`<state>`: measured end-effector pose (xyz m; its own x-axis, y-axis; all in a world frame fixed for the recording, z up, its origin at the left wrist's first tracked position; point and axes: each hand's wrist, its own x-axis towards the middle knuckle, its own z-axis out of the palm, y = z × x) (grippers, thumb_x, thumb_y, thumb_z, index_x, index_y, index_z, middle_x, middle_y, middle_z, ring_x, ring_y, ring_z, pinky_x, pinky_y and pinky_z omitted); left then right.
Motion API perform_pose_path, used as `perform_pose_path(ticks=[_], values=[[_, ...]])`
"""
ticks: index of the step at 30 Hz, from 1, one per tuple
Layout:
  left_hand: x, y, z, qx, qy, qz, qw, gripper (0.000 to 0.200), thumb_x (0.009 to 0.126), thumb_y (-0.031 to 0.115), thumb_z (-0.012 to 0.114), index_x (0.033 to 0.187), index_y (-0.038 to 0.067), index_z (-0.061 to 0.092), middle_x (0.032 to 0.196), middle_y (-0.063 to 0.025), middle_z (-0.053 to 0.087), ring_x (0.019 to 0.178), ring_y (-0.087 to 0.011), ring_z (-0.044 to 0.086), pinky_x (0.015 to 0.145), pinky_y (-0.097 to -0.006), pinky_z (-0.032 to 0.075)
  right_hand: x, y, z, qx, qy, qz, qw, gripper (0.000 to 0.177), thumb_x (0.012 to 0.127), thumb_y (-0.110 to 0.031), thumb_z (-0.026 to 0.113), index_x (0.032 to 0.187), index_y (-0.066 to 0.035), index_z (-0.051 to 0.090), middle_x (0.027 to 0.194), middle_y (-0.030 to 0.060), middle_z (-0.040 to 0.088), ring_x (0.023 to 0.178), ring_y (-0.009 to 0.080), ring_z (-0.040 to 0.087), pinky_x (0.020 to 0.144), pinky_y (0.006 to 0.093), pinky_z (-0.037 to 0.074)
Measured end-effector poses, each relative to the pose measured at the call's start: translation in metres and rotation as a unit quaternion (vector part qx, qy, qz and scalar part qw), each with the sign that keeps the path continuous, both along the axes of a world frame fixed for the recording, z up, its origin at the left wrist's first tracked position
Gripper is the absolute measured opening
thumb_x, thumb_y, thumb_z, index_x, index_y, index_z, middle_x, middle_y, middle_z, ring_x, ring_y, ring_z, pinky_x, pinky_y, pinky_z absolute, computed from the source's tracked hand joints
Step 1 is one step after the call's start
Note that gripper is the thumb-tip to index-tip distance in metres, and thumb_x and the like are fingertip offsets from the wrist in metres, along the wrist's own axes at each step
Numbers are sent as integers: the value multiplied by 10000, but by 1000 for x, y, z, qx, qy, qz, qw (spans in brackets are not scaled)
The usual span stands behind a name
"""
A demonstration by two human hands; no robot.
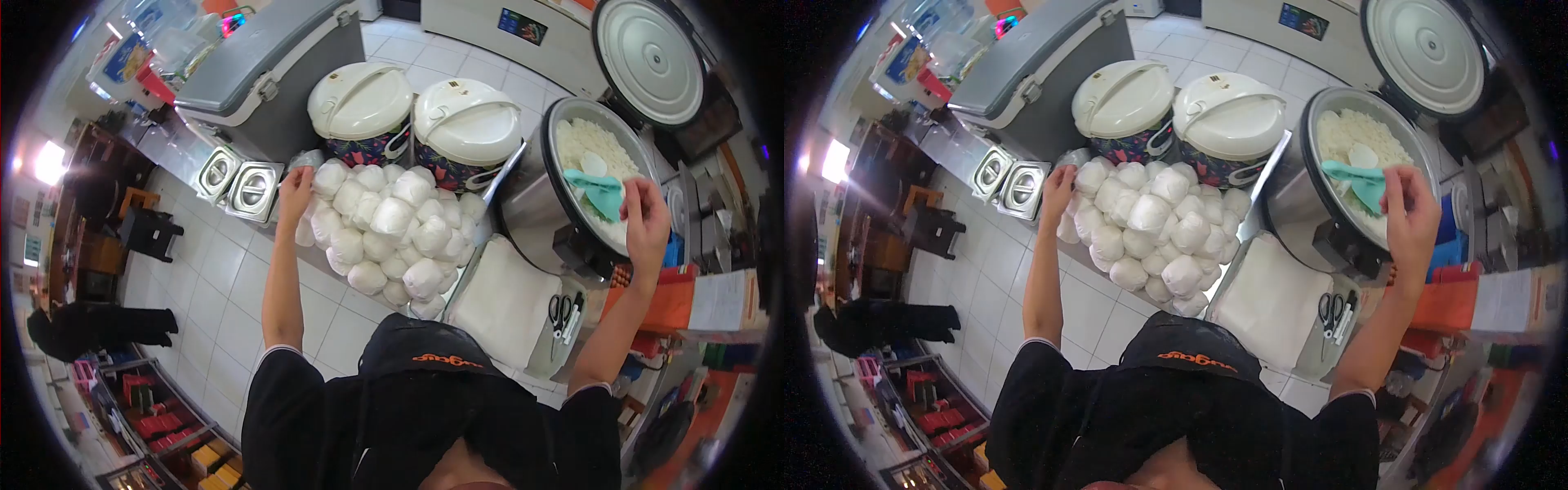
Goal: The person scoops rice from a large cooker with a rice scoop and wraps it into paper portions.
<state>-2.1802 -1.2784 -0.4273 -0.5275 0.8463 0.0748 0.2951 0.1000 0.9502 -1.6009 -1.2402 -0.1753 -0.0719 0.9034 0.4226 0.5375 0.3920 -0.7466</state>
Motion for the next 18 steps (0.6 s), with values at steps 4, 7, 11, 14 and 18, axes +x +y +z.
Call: perform_pose_path(ticks=[4, 7, 11, 14, 18], values=[[-27, 2, -22, 10, 131, 54, 990, 354, 980, 315, 598, 1097, -14, 658, 983, -96, 701, 877, -167, 645, 793, -286, 501, 16, 34, 2, 16, -48, -23, 998, 195, 976, -166, 575, 954, 16, 640, 749, 34, 612, 681, 88, 563, 617, 236, 438], [21, -2, 22, 92, 112, 66, 987, 293, 987, 244, 580, 1071, -25, 662, 992, -122, 699, 889, -191, 656, 808, -298, 507, 30, 60, -2, 11, -183, -47, 982, 231, 948, -200, 569, 990, 10, 657, 767, 122, 675, 696, 181, 668, 636, 302, 500], [118, -5, 99, 188, 174, 61, 965, 195, 957, 141, 613, 1047, -24, 664, 985, -117, 698, 890, -174, 650, 803, -298, 510, 0, 79, -9, -152, -185, 27, 970, 297, 942, -275, 581, 946, 13, 654, 665, 97, 630, 504, 167, 613, 505, 315, 474], [202, -9, 160, 242, 179, -83, 950, 123, 897, 32, 642, 1010, -2, 678, 979, -116, 700, 880, -179, 653, 783, -298, 512, -18, 90, -4, -308, -268, 22, 913, 393, 945, -363, 570, 912, 17, 663, 655, 103, 646, 505, 161, 627, 481, 317, 478], [279, -2, 228, 246, 199, -227, 921, 138, 864, 21, 658, 1001, 15, 674, 912, -85, 708, 776, -159, 659, 728, -280, 507, 24, 90, 20, -411, -352, 14, 841, 394, 942, -361, 551, 880, 18, 639, 664, 103, 647, 539, 170, 655, 490, 313, 501]])
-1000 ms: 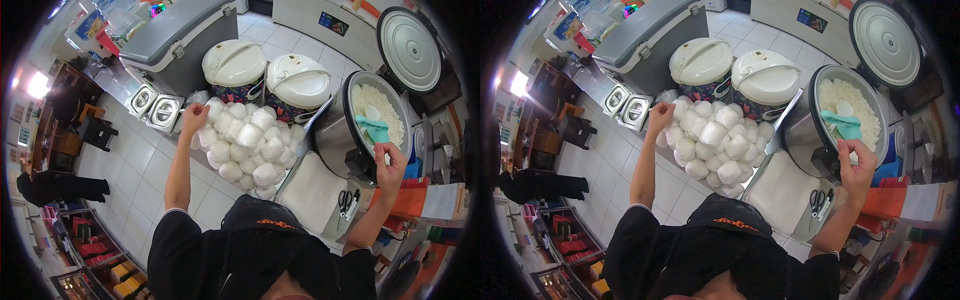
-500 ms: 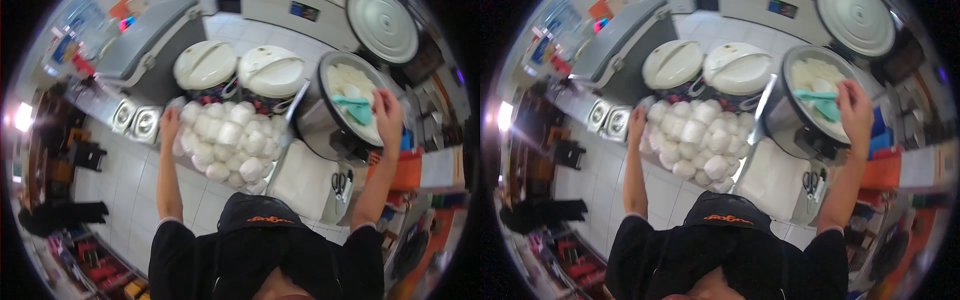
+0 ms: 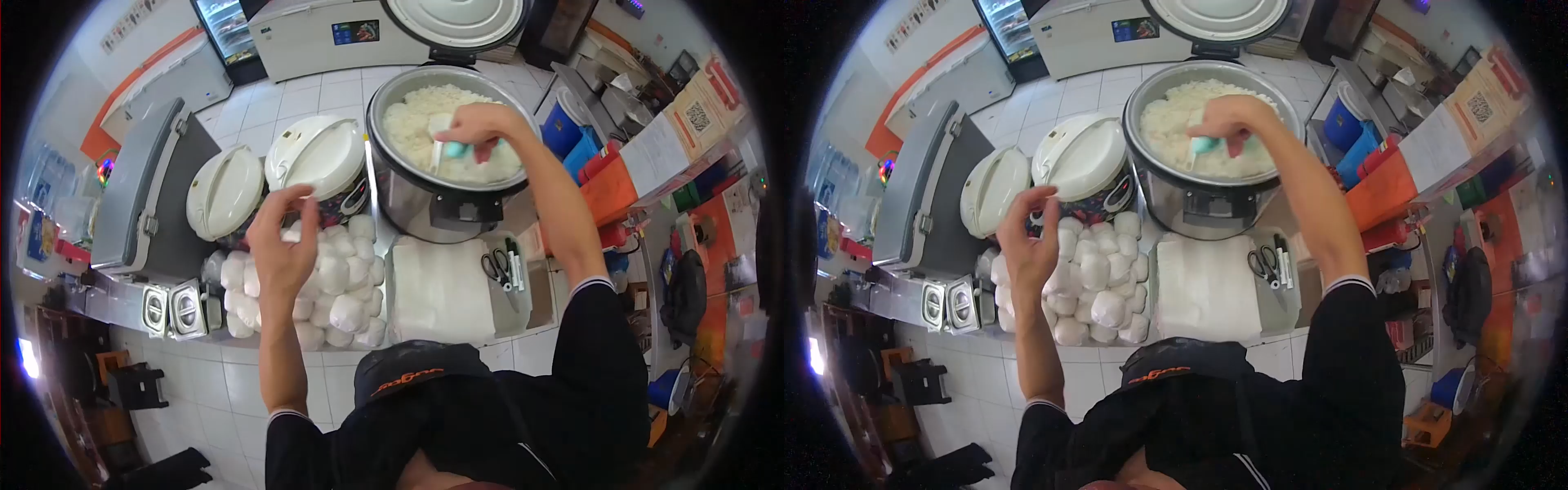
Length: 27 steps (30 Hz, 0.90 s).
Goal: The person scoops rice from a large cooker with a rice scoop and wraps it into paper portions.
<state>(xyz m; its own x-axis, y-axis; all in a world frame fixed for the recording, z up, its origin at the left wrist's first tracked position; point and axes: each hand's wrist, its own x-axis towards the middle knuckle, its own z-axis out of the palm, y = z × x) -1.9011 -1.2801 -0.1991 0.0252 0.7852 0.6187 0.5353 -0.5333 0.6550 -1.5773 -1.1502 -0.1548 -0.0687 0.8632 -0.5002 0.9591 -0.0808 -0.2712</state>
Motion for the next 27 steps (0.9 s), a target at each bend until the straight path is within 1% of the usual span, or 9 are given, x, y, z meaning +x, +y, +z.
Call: perform_pose_path(ticks=[3, 5, 7, 11, 15, 17, 19, 23, 27], values=[[49, 32, 26, -53, 5, -86, 995, 125, 885, 59, 643, 994, 5, 672, 857, -96, 721, 762, -213, 689, 719, -338, 526, 93, -5, 13, -4, 1, 57, 998, 273, 928, -239, 546, 1025, 13, 583, 713, 107, 644, 573, 184, 665, 507, 317, 515], [107, 91, 33, -58, 202, -145, 967, 164, 883, 128, 649, 988, 7, 681, 890, -150, 725, 855, -307, 701, 757, -406, 540, 133, -11, 19, 12, 29, 85, 996, 276, 917, -175, 540, 1124, 7, 539, 739, 107, 640, 593, 189, 666, 515, 319, 519], [159, 140, 12, -149, 347, -122, 918, 236, 856, 196, 671, 1010, 18, 693, 979, -192, 711, 960, -377, 676, 812, -447, 543, 146, -28, 21, 100, 95, -71, 988, 405, 890, -86, 520, 1278, -34, 416, 756, 92, 607, 589, 179, 624, 515, 316, 505], [219, 174, -12, -220, 474, -85, 849, 297, 777, 167, 698, 1040, 28, 707, 1064, -186, 700, 1026, -339, 677, 839, -417, 558, 156, -48, 25, 190, 165, -164, 954, 357, 945, -216, 551, 1244, -59, 435, 685, 32, 538, 540, 105, 508, 456, 285, 410], [242, 184, -21, -246, 495, -60, 832, 321, 745, 135, 707, 1059, 66, 723, 1108, -152, 698, 1043, -298, 683, 830, -397, 567, 157, -52, 24, 201, 258, -147, 933, 392, 942, -289, 563, 1167, 23, 488, 771, 95, 616, 660, 181, 622, 520, 325, 471], [249, 186, -25, -252, 504, -47, 825, 327, 738, 134, 714, 1058, 65, 723, 1104, -150, 700, 1041, -300, 683, 829, -396, 568, 170, -26, -3, 271, 119, -75, 952, 381, 929, -255, 568, 1161, 42, 508, 860, 139, 661, 741, 230, 682, 570, 335, 515], [252, 185, -31, -261, 512, -31, 818, 333, 731, 133, 720, 1057, 65, 723, 1100, -148, 701, 1039, -301, 683, 828, -396, 569, 155, -13, -18, 369, -206, 47, 905, 370, 879, -209, 609, 1149, 37, 546, 947, 160, 679, 814, 257, 707, 629, 367, 557], [249, 182, -26, -230, 460, -13, 858, 297, 742, 89, 690, 1033, 39, 721, 1090, -152, 701, 1015, -318, 687, 807, -397, 574, 116, 12, -37, 447, -323, 60, 832, 401, 830, -168, 644, 1170, 30, 568, 981, 145, 684, 849, 246, 712, 662, 401, 576], [226, 181, -14, -131, 438, -48, 888, 231, 765, 19, 622, 983, -6, 696, 1074, -204, 687, 989, -376, 679, 796, -408, 569, 96, 32, -41, 307, -427, 148, 838, 286, 816, -119, 634, 1088, -44, 677, 998, 105, 703, 867, 252, 717, 652, 405, 578]])
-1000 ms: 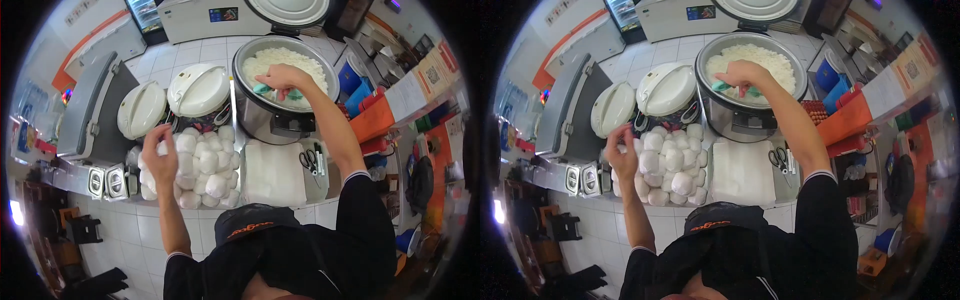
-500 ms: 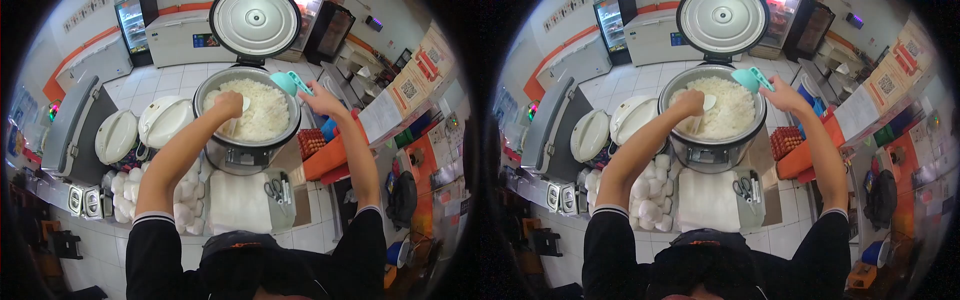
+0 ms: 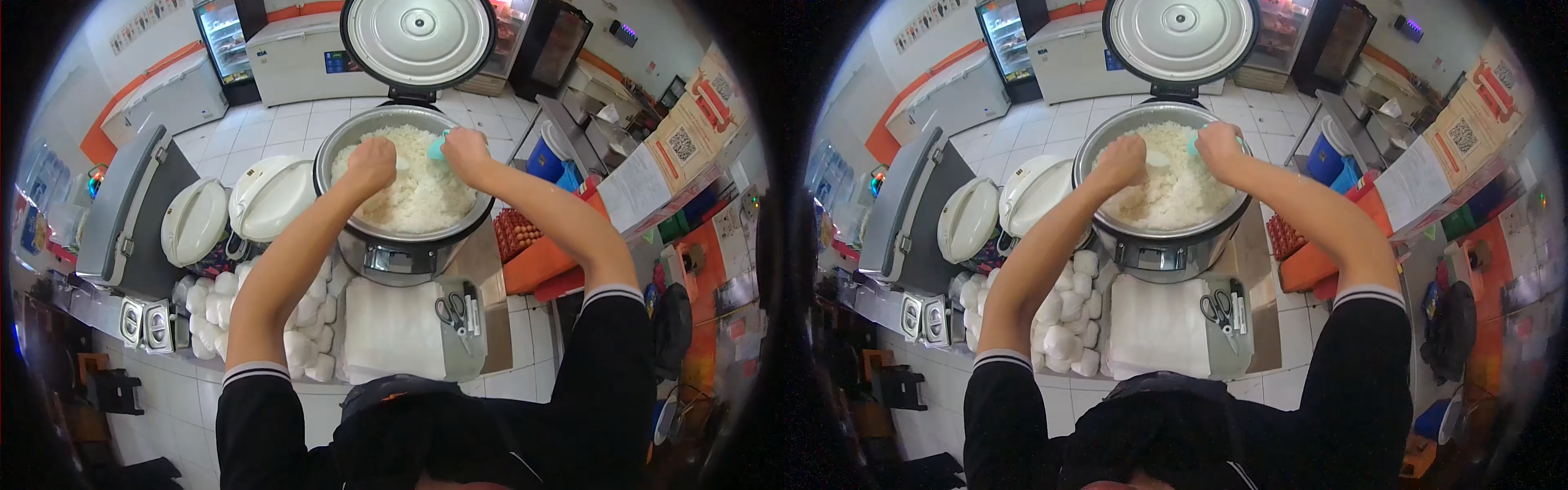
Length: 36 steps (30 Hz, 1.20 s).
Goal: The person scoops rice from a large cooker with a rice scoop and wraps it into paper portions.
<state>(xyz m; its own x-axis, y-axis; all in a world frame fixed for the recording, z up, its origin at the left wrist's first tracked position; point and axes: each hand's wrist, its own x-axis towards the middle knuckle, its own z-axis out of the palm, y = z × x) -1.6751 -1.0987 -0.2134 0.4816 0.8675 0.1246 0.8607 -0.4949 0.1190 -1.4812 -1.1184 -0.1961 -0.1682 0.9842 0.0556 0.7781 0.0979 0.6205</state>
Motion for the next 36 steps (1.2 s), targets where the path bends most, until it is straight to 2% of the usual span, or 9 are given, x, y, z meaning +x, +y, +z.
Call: perform_pose_path(ticks=[1, 6, 11, 22, 24, 25, 28, 34, 36], values=[[-11, -6, 1, 28, -28, -3, 999, 224, 778, 6, 592, 990, -23, 660, 1044, -226, 684, 979, -389, 674, 801, -429, 560, -2, 2, 3, -113, -28, 21, 993, 244, 816, -106, 629, 1041, -66, 714, 989, 101, 709, 868, 255, 718, 652, 395, 579], [-77, -71, 29, -9, -210, 43, 977, 237, 839, -4, 503, 1071, -53, 514, 1000, -313, 644, 898, -452, 637, 818, -530, 490, 23, 6, 23, -131, 33, 50, 990, 167, 772, -74, 665, 920, -62, 742, 974, 120, 717, 879, 281, 715, 685, 388, 579], [-124, -127, 18, 57, -312, 29, 948, 318, 933, 53, 515, 1223, -70, 554, 856, -251, 639, 819, -396, 632, 757, -451, 474, 18, 14, 35, -215, 31, 34, 976, 217, 719, -44, 677, 928, -34, 732, 985, 144, 714, 876, 320, 708, 691, 414, 574], [-135, -138, 12, -4, -355, 62, 933, 314, 946, 70, 513, 1207, -78, 606, 845, -206, 649, 738, -294, 638, 716, -369, 491, -36, 16, 53, -347, -3, 50, 936, 221, 710, -36, 607, 893, 43, 702, 969, 232, 691, 910, 357, 683, 681, 456, 560], [-136, -140, 14, -17, -398, 62, 915, 278, 920, 60, 515, 1108, -116, 623, 803, -266, 614, 782, -427, 608, 746, -483, 461, -23, 15, 53, -307, 19, 86, 948, 189, 718, -47, 610, 862, 30, 706, 951, 229, 693, 887, 371, 682, 682, 458, 560], [-138, -139, 14, -19, -376, 72, 924, 311, 953, 107, 524, 1173, -86, 629, 790, -204, 673, 659, -234, 635, 667, -343, 496, -23, 12, 57, -330, 15, 73, 941, 188, 723, -47, 603, 864, 21, 707, 952, 228, 693, 883, 370, 682, 685, 451, 558], [-131, -137, 18, -61, -395, 85, 913, 308, 957, 111, 517, 1167, -81, 635, 760, -193, 673, 641, -211, 625, 649, -332, 492, -6, 15, 53, -359, 21, 55, 931, 175, 754, -101, 629, 865, 6, 709, 938, 223, 695, 840, 369, 681, 655, 447, 545], [-109, -125, 17, -56, -377, 42, 924, 306, 957, 124, 512, 1145, -74, 650, 768, -161, 691, 627, -185, 618, 643, -322, 491, 52, 15, 46, -431, 165, 83, 883, 323, 816, -274, 668, 901, 37, 686, 754, 154, 665, 629, 267, 640, 541, 404, 496], [-101, -120, 21, -105, -389, 55, 913, 310, 959, 140, 513, 1132, -75, 654, 768, -138, 700, 631, -164, 614, 637, -324, 494, 57, -2, 66, -460, 315, -42, 829, 329, 870, -275, 632, 1002, 23, 677, 665, 63, 581, 548, 172, 560, 498, 328, 456]])
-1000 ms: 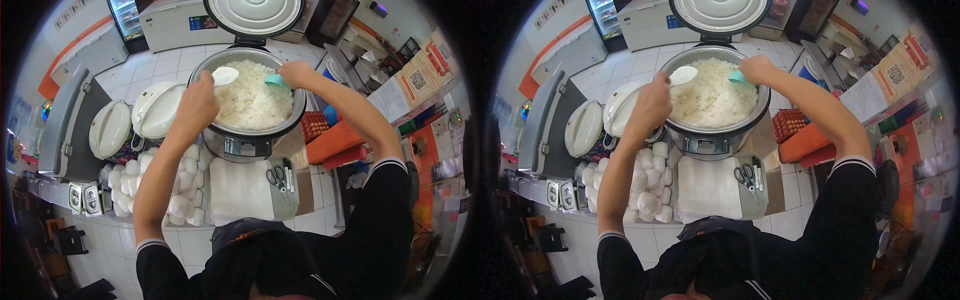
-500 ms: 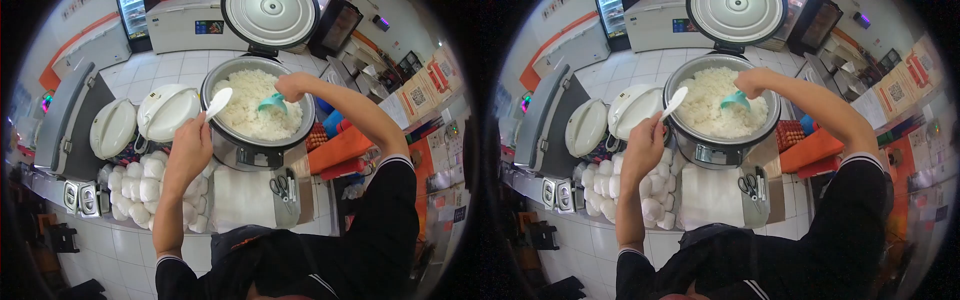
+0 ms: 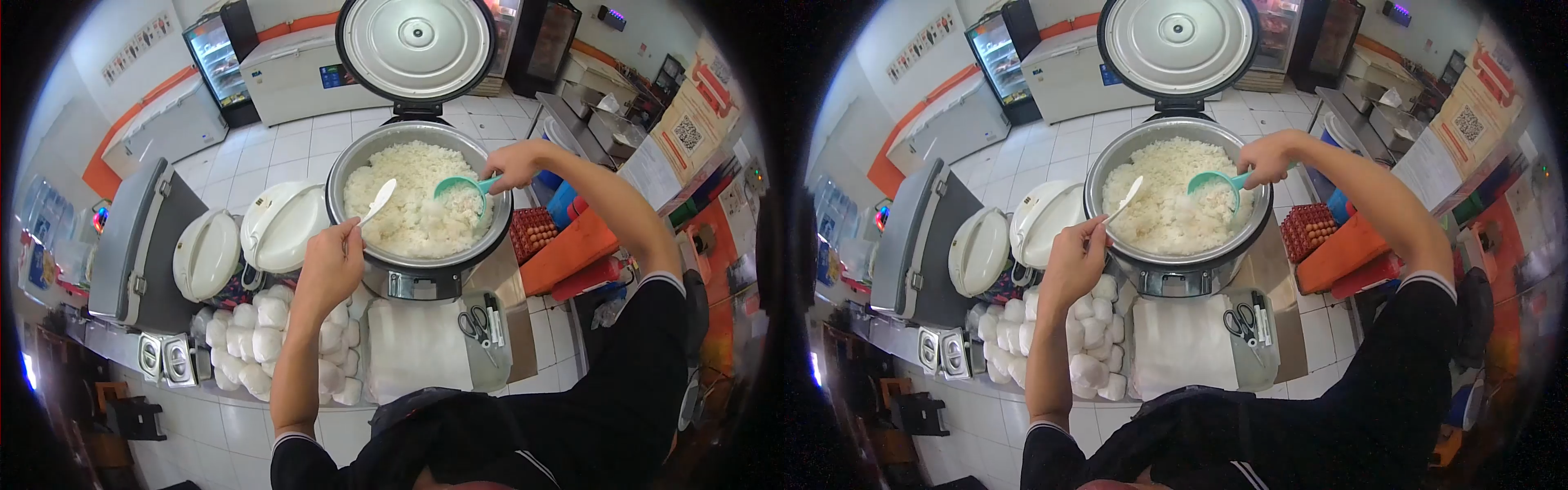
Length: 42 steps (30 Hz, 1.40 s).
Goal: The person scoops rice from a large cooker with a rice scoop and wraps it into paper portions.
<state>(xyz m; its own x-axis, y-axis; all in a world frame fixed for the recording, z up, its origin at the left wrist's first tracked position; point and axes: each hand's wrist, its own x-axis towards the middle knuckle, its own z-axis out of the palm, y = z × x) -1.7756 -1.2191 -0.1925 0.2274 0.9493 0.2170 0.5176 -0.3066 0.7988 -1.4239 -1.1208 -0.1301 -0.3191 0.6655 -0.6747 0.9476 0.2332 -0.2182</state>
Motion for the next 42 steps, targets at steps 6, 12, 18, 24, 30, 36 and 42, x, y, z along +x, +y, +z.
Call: perform_pose_path(ticks=[6, 12, 18, 24, 30, 36, 42], values=[[26, 49, -1, 10, -17, -21, 1000, 328, 962, 184, 518, 1081, -79, 672, 783, -130, 716, 621, -156, 608, 620, -324, 490, 12, -37, -1, 75, 286, -215, 931, 325, 944, -232, 586, 1161, 8, 616, 648, -18, 467, 512, 90, 436, 468, 263, 390], [87, 60, -4, 105, -34, 40, 993, 269, 941, 142, 498, 863, -66, 651, 732, -228, 663, 694, -351, 638, 661, -445, 486, -39, -50, -22, 70, 473, -382, 790, 186, 942, -139, 568, 1020, 28, 548, 835, 46, 536, 587, 108, 510, 525, 280, 523], [124, 55, -24, 231, -54, 98, 966, 183, 932, 66, 476, 903, -74, 591, 730, -298, 607, 724, -466, 590, 664, -542, 441, -80, -40, -47, 125, 536, -434, 713, 161, 892, -21, 535, 1019, 78, 539, 873, 99, 553, 604, 146, 557, 534, 315, 563], [106, 83, -27, 174, -47, -43, 983, 210, 921, 95, 514, 902, -66, 647, 723, -260, 632, 687, -431, 630, 639, -481, 475, -79, -26, -71, 112, 533, -478, 689, 106, 879, -6, 531, 949, 72, 541, 837, 101, 564, 613, 140, 568, 502, 303, 525], [108, 94, -26, 186, -31, -30, 982, 207, 916, 112, 532, 872, -52, 649, 715, -279, 601, 688, -442, 619, 628, -443, 477, -85, -42, -57, 220, 491, -430, 725, 104, 859, -8, 498, 890, 82, 540, 665, 108, 552, 527, 174, 554, 453, 333, 439], [114, 84, -15, 188, -42, -74, 979, 222, 916, 133, 545, 846, -49, 650, 713, -281, 597, 685, -446, 614, 619, -447, 470, -70, -32, -60, 176, 529, -468, 686, 62, 866, 0, 489, 851, 47, 528, 645, 86, 527, 487, 154, 496, 444, 313, 413], [96, 98, -10, 223, -9, 17, 975, 228, 918, 142, 529, 843, -17, 674, 705, -257, 609, 662, -445, 605, 621, -481, 464, -52, -27, -73, 15, 578, -535, 616, 41, 878, 22, 506, 838, 32, 511, 690, 68, 502, 499, 120, 475, 408, 262, 394]])
